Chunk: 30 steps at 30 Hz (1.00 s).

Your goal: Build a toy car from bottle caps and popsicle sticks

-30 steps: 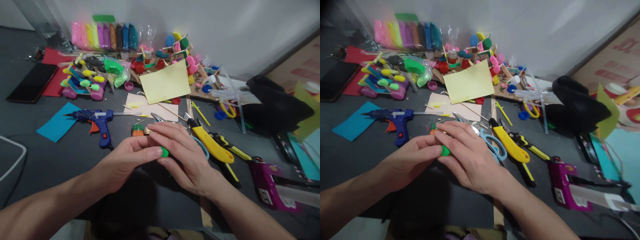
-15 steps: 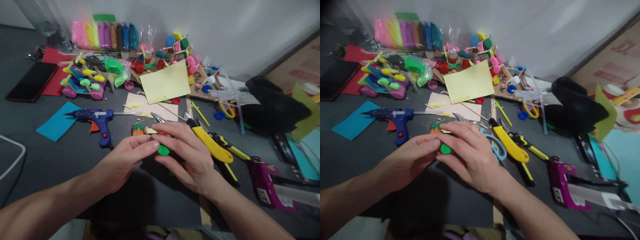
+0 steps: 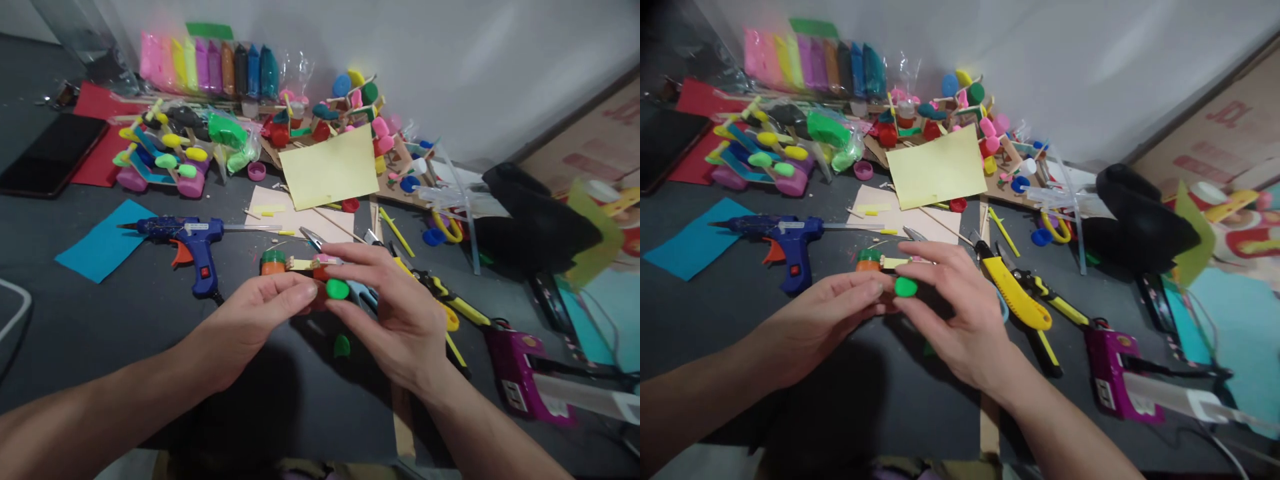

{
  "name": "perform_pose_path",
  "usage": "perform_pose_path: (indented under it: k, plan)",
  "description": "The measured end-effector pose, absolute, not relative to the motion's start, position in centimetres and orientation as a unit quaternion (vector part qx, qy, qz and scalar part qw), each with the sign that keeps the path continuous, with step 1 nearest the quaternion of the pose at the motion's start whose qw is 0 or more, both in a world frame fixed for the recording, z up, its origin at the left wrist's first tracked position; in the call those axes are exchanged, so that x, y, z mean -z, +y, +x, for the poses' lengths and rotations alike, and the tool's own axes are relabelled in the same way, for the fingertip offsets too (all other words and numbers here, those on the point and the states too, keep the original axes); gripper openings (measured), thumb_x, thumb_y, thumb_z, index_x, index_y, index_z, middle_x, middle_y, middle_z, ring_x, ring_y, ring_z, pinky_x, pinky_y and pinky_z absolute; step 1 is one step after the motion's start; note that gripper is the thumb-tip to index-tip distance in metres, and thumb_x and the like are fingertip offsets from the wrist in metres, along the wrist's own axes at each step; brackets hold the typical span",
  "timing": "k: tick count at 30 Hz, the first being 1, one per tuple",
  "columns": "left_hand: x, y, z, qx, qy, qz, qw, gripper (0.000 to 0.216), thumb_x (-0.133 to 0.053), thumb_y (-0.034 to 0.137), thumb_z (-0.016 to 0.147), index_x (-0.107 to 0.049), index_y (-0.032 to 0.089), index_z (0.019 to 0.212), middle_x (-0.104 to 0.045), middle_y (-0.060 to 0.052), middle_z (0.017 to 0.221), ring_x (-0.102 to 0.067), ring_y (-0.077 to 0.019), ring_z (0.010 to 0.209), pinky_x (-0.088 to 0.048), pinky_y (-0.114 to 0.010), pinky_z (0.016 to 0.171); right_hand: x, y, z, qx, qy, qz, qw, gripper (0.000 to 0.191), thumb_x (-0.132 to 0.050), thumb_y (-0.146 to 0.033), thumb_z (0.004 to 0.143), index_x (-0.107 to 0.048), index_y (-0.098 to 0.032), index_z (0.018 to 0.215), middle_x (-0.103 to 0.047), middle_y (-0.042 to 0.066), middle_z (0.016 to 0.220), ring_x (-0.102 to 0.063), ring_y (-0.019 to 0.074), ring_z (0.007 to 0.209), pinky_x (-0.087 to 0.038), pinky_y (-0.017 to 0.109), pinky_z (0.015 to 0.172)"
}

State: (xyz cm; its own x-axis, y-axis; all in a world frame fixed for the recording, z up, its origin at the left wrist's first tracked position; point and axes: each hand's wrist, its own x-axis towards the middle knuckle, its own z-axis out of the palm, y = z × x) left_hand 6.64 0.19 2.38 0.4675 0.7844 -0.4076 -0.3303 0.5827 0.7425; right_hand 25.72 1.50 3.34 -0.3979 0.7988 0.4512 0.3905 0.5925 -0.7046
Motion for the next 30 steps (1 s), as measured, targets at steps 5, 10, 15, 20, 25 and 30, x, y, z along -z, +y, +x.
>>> perform_pose_path:
  k: [5,10,15,20,25,30]
  plan:
    - [-2.0,0.0,6.9,-0.281,0.404,0.38,0.783,0.019,-0.066,0.036,0.089,-0.077,0.021,0.088,-0.074,-0.002,0.093,-0.062,-0.0161,0.092,-0.043,-0.024,0.085,-2.2,2.6,26.4,-0.293,-0.721,-0.459,0.427,0.026,-0.072,-0.015,0.087,-0.071,-0.026,0.11,-0.067,0.008,0.13,-0.06,0.0245,0.127,-0.046,0.047,0.109]
    - [-2.1,-0.3,6.9,-0.222,0.414,0.383,0.796,0.027,-0.065,0.047,0.089,-0.074,0.022,0.089,-0.063,0.002,0.077,-0.049,-0.0118,0.07,-0.036,-0.022,0.061,-1.4,3.5,26.0,-0.239,-0.754,-0.48,0.38,0.024,-0.074,-0.017,0.086,-0.074,-0.024,0.108,-0.065,0.008,0.135,-0.044,0.0245,0.142,-0.031,0.05,0.121]
    - [-2.7,-0.2,6.9,-0.158,0.421,0.338,0.827,0.023,-0.063,0.045,0.09,-0.071,0.023,0.092,-0.061,0.003,0.08,-0.049,-0.0115,0.073,-0.037,-0.022,0.064,-0.8,3.8,25.7,-0.23,-0.764,-0.504,0.33,0.023,-0.074,-0.024,0.087,-0.075,-0.025,0.11,-0.058,0.007,0.145,-0.032,0.0258,0.15,-0.023,0.052,0.125]
    - [-2.6,-0.2,7.1,-0.142,0.434,0.363,0.812,0.028,-0.061,0.049,0.088,-0.074,0.025,0.094,-0.063,0.002,0.076,-0.047,-0.0123,0.066,-0.035,-0.023,0.058,-0.5,3.9,25.7,-0.22,-0.77,-0.511,0.312,0.022,-0.073,-0.025,0.088,-0.076,-0.026,0.11,-0.057,0.006,0.147,-0.029,0.0266,0.151,-0.023,0.054,0.125]
    - [-2.4,-0.2,7.3,-0.141,0.44,0.376,0.803,0.033,-0.059,0.055,0.087,-0.074,0.028,0.095,-0.065,0.002,0.076,-0.048,-0.013,0.063,-0.034,-0.023,0.053,-0.6,3.7,25.8,-0.219,-0.774,-0.51,0.304,0.023,-0.071,-0.025,0.089,-0.076,-0.024,0.111,-0.058,0.007,0.146,-0.031,0.026,0.15,-0.025,0.053,0.125]
    - [-2.4,-0.2,7.0,-0.129,0.427,0.375,0.813,0.032,-0.057,0.054,0.088,-0.073,0.027,0.096,-0.062,0.002,0.073,-0.048,-0.013,0.064,-0.036,-0.022,0.053,-0.7,3.6,25.8,-0.23,-0.767,-0.505,0.322,0.024,-0.073,-0.022,0.088,-0.075,-0.02,0.112,-0.06,0.008,0.143,-0.035,0.0257,0.149,-0.023,0.05,0.126]
